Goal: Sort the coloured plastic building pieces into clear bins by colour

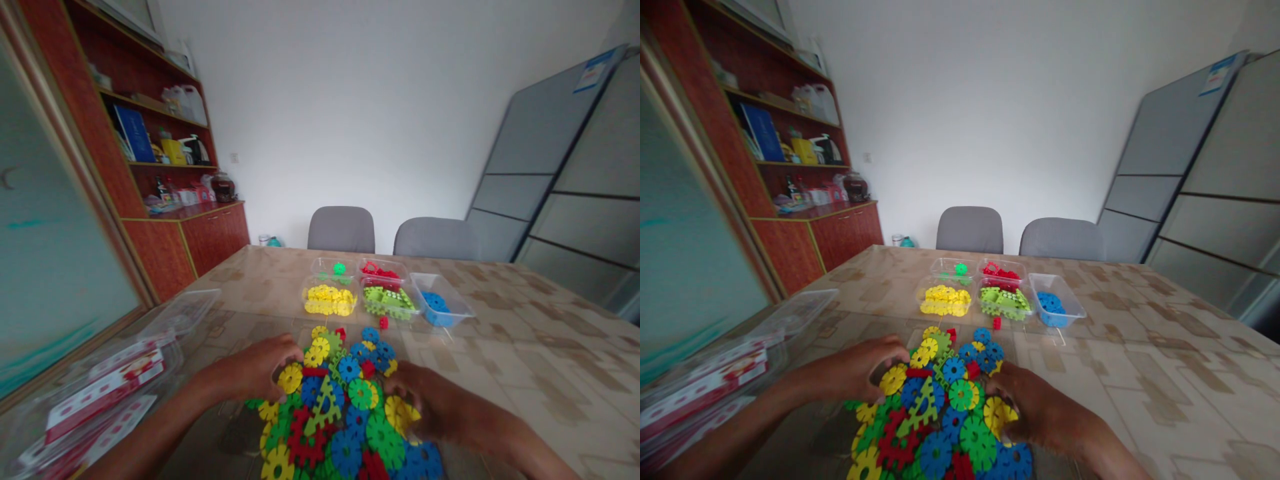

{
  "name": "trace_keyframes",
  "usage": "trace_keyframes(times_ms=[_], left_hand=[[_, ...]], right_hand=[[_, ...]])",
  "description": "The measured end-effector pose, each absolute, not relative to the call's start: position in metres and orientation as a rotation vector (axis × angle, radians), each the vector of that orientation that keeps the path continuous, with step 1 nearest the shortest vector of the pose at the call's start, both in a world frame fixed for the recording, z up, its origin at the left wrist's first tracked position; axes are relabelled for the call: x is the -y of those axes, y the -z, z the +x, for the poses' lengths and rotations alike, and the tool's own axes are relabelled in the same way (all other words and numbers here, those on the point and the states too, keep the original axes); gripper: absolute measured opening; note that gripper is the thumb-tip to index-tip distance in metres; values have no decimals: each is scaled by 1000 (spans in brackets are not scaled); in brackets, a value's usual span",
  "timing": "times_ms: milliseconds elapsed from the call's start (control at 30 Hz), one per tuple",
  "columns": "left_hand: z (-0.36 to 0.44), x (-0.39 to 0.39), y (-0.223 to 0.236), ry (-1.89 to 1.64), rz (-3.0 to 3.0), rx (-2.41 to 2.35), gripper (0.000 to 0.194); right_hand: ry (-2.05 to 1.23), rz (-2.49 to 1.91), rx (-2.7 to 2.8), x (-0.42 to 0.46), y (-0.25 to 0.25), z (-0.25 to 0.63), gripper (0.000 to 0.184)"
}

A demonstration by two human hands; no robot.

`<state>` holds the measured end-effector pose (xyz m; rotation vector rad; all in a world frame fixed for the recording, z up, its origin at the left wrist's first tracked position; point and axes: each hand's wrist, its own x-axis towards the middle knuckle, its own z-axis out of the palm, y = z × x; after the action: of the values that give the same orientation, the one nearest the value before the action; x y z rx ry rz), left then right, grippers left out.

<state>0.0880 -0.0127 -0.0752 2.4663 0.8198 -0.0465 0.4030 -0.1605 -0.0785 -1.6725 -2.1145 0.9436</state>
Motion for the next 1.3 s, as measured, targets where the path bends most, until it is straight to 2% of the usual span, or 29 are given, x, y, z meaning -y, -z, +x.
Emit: trace_keyframes(times_ms=[300, 600, 900, 1100, 1300], left_hand=[[89, 13, 80, 68, 2441, -933, 33], [84, 9, 86, 20, 2483, -918, 39], [93, -8, 72, -291, 2452, -909, 13], [129, -42, 54, -580, 2407, -990, 15], [166, -73, 35, -726, 2363, -996, 30]], right_hand=[[-1002, -1794, 2019, 160, 75, 394, 40], [-1061, -1646, 2081, 164, 65, 399, 33], [-980, -1578, 2030, 154, 68, 423, 13], [-791, -1517, 2048, 146, 69, 418, 12], [-760, -1480, 2029, 141, 73, 417, 21]])
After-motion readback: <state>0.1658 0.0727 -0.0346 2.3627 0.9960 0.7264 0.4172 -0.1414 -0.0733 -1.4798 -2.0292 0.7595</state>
